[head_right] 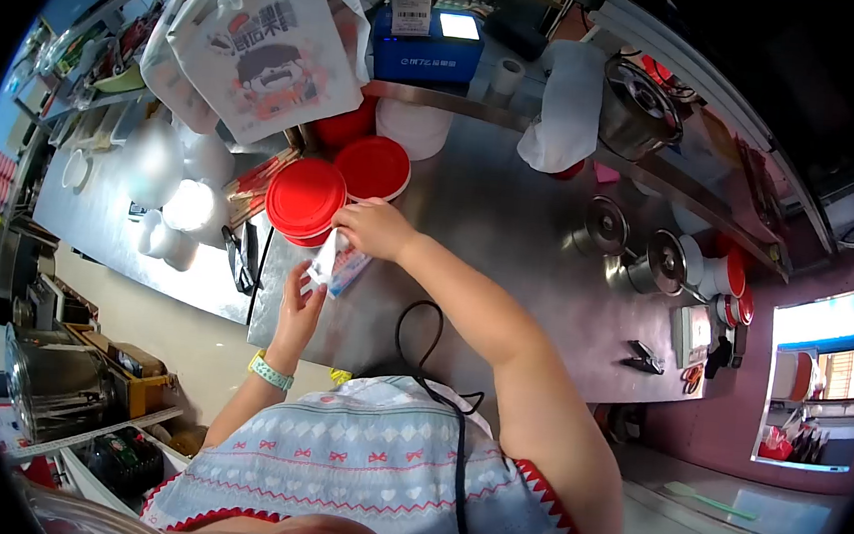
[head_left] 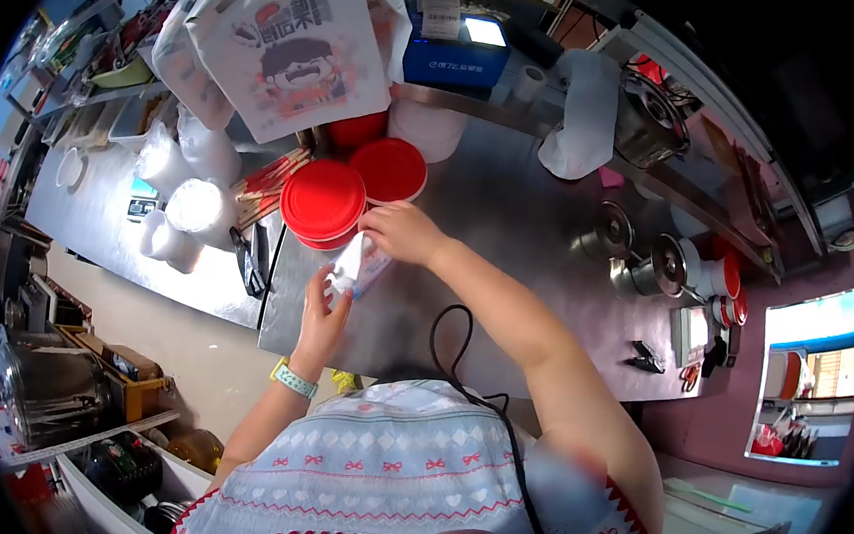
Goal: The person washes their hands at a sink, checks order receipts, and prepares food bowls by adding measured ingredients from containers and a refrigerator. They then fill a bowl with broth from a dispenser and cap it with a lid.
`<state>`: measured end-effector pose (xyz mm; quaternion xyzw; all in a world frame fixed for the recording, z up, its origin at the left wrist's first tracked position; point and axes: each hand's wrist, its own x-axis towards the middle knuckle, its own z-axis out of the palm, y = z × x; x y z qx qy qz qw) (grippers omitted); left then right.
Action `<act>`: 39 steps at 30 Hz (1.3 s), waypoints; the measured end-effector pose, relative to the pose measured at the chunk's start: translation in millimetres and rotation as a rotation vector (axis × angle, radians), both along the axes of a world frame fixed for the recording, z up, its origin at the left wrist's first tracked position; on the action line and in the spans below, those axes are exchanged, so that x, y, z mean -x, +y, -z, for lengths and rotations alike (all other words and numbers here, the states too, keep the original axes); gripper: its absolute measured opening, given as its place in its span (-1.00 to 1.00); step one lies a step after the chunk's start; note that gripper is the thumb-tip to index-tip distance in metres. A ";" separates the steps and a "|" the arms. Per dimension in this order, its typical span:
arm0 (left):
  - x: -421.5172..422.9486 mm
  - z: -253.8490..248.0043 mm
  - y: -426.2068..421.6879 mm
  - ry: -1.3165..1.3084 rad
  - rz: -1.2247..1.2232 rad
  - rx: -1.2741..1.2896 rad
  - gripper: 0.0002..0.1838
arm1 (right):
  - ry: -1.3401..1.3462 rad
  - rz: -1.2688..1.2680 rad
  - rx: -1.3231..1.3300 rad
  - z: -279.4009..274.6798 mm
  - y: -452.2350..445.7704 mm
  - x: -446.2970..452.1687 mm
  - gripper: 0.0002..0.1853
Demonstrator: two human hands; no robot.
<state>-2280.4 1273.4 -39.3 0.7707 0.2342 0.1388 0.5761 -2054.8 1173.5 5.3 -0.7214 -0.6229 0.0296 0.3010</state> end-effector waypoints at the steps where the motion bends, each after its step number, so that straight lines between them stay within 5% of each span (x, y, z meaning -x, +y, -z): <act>1: -11.6 -2.4 -4.2 -0.050 -0.075 0.008 -0.43 | -0.006 -0.008 -0.011 -9.6 2.3 1.8 -0.85; 3: -27.9 -14.2 -17.1 -0.123 -0.132 0.182 -0.41 | 0.213 0.165 -0.211 -32.0 2.7 9.2 -0.85; 5: -29.3 -17.6 -24.8 -0.236 -0.193 0.381 -0.39 | 0.146 0.103 -0.021 -41.7 -6.8 21.5 -0.89; 7: -44.9 -29.4 -35.2 -0.311 -0.281 0.364 -0.33 | 0.600 0.199 -0.300 -90.3 -12.0 31.0 -0.83; 8: -45.1 -55.8 -45.5 -0.499 -0.255 0.626 -0.28 | 0.883 0.196 -0.409 -103.7 -13.0 36.7 -0.78; 9: -41.8 -66.9 -54.0 -0.679 -0.221 0.888 -0.22 | 0.894 0.191 -0.394 -91.5 -10.1 52.5 -0.78; 11: -45.5 -85.4 -67.4 -0.718 0.002 1.227 -0.19 | 0.348 0.008 -0.436 -61.5 1.7 87.3 -0.77; 13: -55.4 -94.4 -68.1 -0.524 -0.308 1.164 -0.28 | 0.372 -0.025 -0.259 -60.0 -8.2 90.7 -0.76; 16: -42.9 -79.7 -31.7 -0.631 0.011 1.260 -0.38 | 0.571 -0.034 -0.115 -92.5 -30.2 73.9 -0.71; 17: -46.0 -79.9 -26.6 -0.584 -0.365 1.183 -0.42 | 0.762 -0.006 -0.137 -108.0 -37.0 71.8 -0.69; 18: -46.4 -91.6 -35.3 -0.529 -0.244 1.293 -0.42 | 0.733 0.148 -0.481 -117.6 -36.7 75.6 -0.71; 19: -46.0 -110.1 -54.2 -0.463 -0.122 1.398 -0.42 | 0.741 0.152 -0.478 -111.4 -34.8 82.0 -0.71; 20: -52.4 -126.8 -85.0 -0.696 -0.092 1.257 -0.39 | 0.361 0.157 -0.368 -98.9 -30.9 88.8 -0.73; 23: -34.9 -98.1 -55.5 -0.502 0.078 1.504 -0.32 | 0.307 0.065 -0.278 -67.7 -31.7 65.6 -0.78; 24: -32.8 -101.7 -41.8 -0.524 0.390 1.133 -0.30 | 0.527 0.164 -0.342 -61.2 -39.5 58.8 -0.76; 26: -31.6 -97.6 -30.6 -0.365 0.366 0.913 -0.36 | 1.156 0.301 -0.717 -59.5 -46.6 56.8 -0.71; 27: -23.7 -91.8 -29.3 -0.199 0.333 0.696 -0.42 | 1.166 0.425 -0.936 -43.9 -41.7 55.1 -0.73; 28: -18.3 -76.7 -29.0 0.007 0.394 0.378 -0.56 | 1.057 0.363 -0.883 -50.3 -39.1 56.7 -0.74; 29: 2.6 -23.2 -31.5 0.032 0.345 0.404 -0.56 | 0.954 0.295 -0.835 -52.8 -38.2 67.1 -0.74; 30: 15.3 46.7 -25.6 -0.120 0.446 0.162 -0.59 | 1.267 0.120 -0.396 -42.1 -33.6 81.6 -0.73; 31: 22.9 50.9 -23.8 -0.185 0.487 0.037 -0.60 | 0.866 -0.072 -0.054 -32.3 -20.4 113.6 -0.73; 32: 30.0 53.9 -22.0 -0.254 0.517 -0.089 -0.61 | 0.813 -0.135 0.027 -25.7 -16.3 119.4 -0.73; 35: -0.2 -28.5 -29.2 -0.140 0.405 0.255 -0.59 | 0.799 -0.081 -0.031 -26.0 -13.6 108.1 -0.74; 37: -26.4 -21.4 -26.5 -0.446 0.304 0.761 -0.54 | 0.844 0.049 -0.152 -35.0 -5.3 108.4 -0.75; 39: -39.2 -17.7 -27.6 -0.751 0.178 1.272 -0.48 | 0.192 0.007 -0.246 -42.9 9.1 128.2 -0.73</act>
